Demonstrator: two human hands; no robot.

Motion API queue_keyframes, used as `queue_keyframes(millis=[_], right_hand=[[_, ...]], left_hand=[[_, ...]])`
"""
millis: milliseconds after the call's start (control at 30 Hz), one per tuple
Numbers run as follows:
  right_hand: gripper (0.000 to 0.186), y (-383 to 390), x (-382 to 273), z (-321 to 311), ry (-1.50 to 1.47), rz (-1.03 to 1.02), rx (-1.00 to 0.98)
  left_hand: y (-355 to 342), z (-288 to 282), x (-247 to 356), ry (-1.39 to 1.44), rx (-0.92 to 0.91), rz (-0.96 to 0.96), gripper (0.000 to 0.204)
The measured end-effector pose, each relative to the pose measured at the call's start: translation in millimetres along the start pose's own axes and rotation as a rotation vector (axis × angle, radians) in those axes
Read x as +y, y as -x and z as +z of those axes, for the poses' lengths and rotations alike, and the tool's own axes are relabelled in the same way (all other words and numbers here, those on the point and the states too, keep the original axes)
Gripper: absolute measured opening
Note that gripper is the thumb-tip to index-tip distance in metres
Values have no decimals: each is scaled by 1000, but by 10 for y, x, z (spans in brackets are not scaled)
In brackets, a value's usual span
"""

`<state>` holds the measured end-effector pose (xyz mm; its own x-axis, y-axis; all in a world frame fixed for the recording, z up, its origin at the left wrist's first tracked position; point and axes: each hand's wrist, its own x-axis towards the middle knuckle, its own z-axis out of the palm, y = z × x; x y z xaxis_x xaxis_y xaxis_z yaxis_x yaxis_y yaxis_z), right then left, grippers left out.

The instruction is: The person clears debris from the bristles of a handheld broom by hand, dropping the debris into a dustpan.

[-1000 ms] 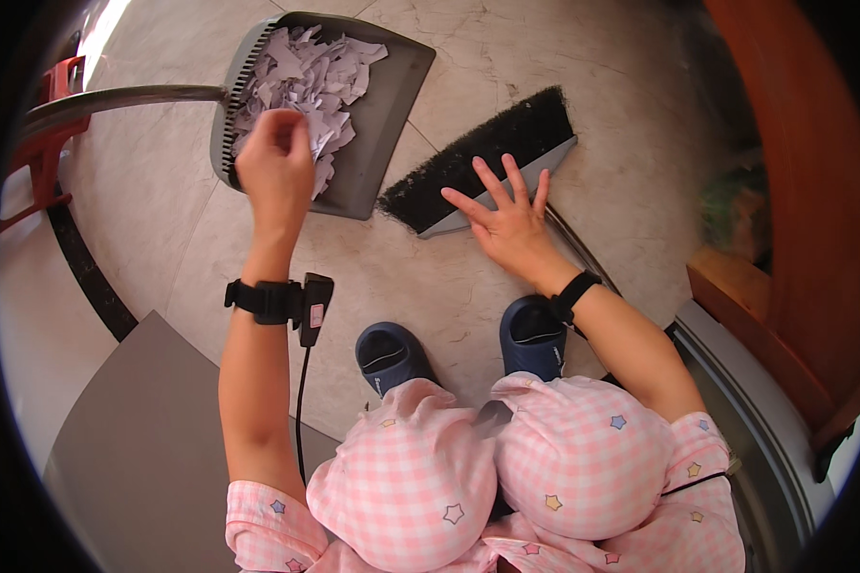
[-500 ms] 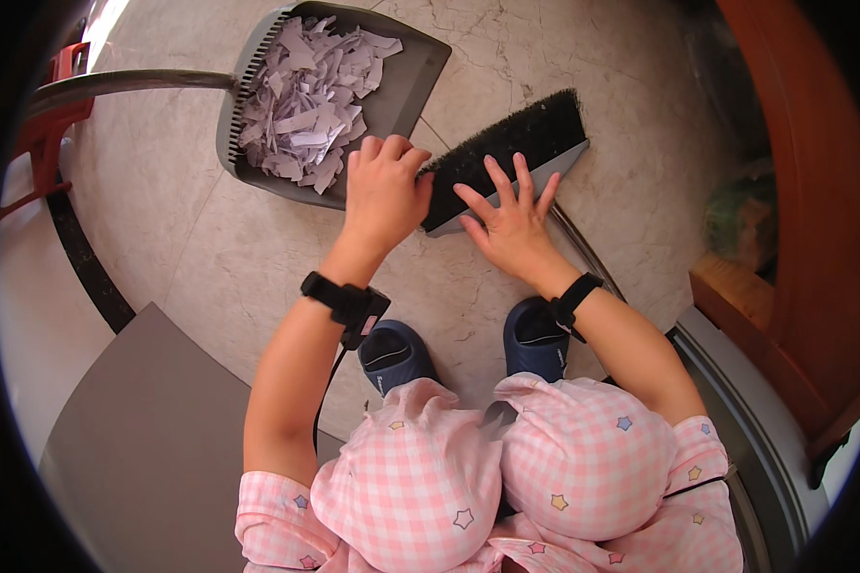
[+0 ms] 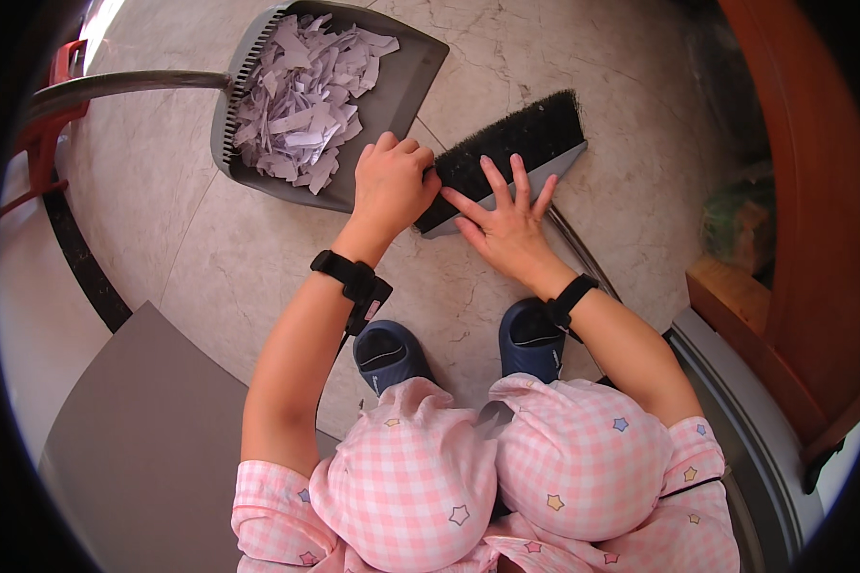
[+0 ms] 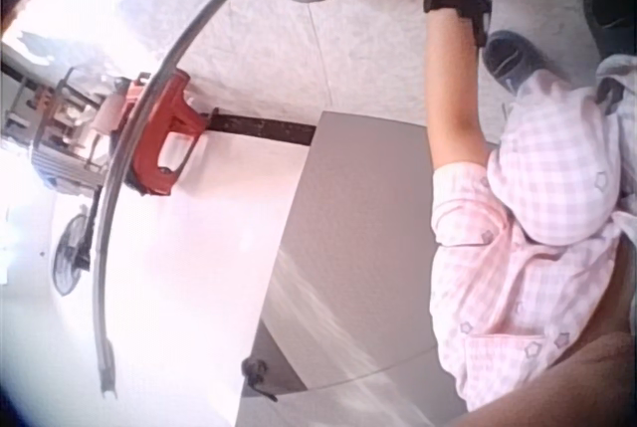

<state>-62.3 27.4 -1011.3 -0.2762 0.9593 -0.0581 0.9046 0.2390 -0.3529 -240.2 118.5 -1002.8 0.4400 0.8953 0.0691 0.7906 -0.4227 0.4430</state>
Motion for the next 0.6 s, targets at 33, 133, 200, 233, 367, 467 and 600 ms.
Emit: queue_keyframes(millis=[33,133,200,233,367,467,600], right_hand=[[41,14,2,6,4,-1,-4],[41,46,14,-8,2,2,-20],[41,54,-11,-21,-10,4,-28],[41,58,-20,-26,-13,1,-32],[40,113,49,-79,-16,2,-16],[40,171,103,-110,-4,8,-17],[41,204,125,-148,-1,8,-19]], left_hand=[[3,15,9,-24,1,12,7],[23,20,96,-117,27,23,6],[48,-11,95,-44,88,-74,5],[62,-34,84,30,148,-172,5],[69,-103,51,255,76,-217,8],[68,-140,177,228,-13,-176,9],[54,-89,316,176,23,-115,10]])
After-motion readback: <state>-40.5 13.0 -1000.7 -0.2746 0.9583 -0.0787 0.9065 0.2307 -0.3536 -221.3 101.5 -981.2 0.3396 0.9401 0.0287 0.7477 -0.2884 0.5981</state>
